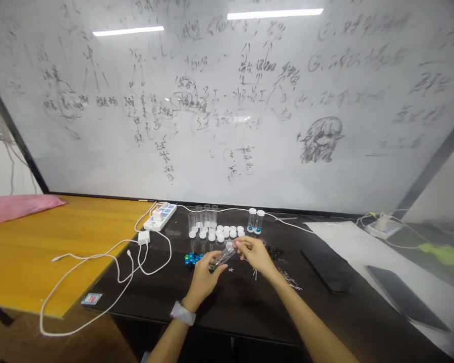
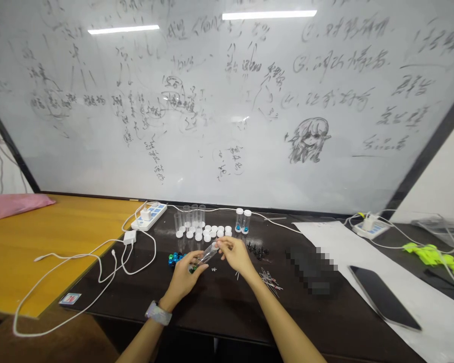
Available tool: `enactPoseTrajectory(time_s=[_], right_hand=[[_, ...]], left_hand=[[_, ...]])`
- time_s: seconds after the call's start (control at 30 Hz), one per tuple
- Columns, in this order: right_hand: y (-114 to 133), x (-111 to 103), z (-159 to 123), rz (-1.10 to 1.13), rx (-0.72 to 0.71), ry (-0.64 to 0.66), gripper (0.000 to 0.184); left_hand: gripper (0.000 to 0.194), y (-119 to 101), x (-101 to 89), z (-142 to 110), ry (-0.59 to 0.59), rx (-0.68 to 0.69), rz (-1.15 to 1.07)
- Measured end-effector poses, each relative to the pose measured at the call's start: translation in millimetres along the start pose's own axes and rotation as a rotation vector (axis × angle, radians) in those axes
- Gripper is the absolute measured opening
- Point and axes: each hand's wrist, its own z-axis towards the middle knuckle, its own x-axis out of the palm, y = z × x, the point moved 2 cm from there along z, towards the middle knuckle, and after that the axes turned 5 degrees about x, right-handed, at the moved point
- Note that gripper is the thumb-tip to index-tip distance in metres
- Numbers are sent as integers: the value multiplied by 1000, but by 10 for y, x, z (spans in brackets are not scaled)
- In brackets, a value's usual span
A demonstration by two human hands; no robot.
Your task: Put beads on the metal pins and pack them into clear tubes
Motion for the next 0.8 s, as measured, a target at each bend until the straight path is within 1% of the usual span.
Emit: enactPoseTrajectory(time_s=[0.03, 0.1, 0.2, 0.23, 0.3, 0.37, 0.4, 0.5, 0.57, 0.63, 0.7, 0.73, 0.8], right_hand=[[-39, -19, 25, -44, 32, -42, 46], [-130, -57, 72, -257, 125, -102, 48], [-251, -86, 115, -602, 223, -122, 50], [-278, -85, 124, -660, 233, -126, 47], [-311, -69, 141, -694, 230, -139, 38], [-324, -33, 167, -745, 195, -134, 29], [-329, -8, 184, -772, 170, -117, 28], [-367, 91, 241, -832, 83, -41, 34], [-408, 157, 273, -851, 19, -30, 37], [-445, 208, 291, -869, -43, -45, 32], [-453, 232, 287, -840, -106, -50, 24], [-442, 232, 275, -797, -137, -29, 20], [-387, 210, 231, -668, -198, 49, 19]], left_hand=[[31, 3, -5, 2, -7, -3, 9], [30, 10, -16, 4, -21, -3, 26], [29, 20, -25, 3, -33, 2, 41], [29, 20, -27, 2, -35, 3, 46], [29, 19, -30, 3, -34, 6, 56], [28, 18, -32, 5, -30, 4, 62], [28, 19, -32, 7, -28, 3, 63], [28, 30, -32, 10, -30, 6, 74], [28, 42, -29, 8, -35, 11, 89], [28, 58, -26, 3, -36, 15, 103], [28, 76, -22, -4, -33, 14, 111], [28, 86, -21, -7, -31, 12, 114], [28, 106, -18, -11, -29, 4, 120]])
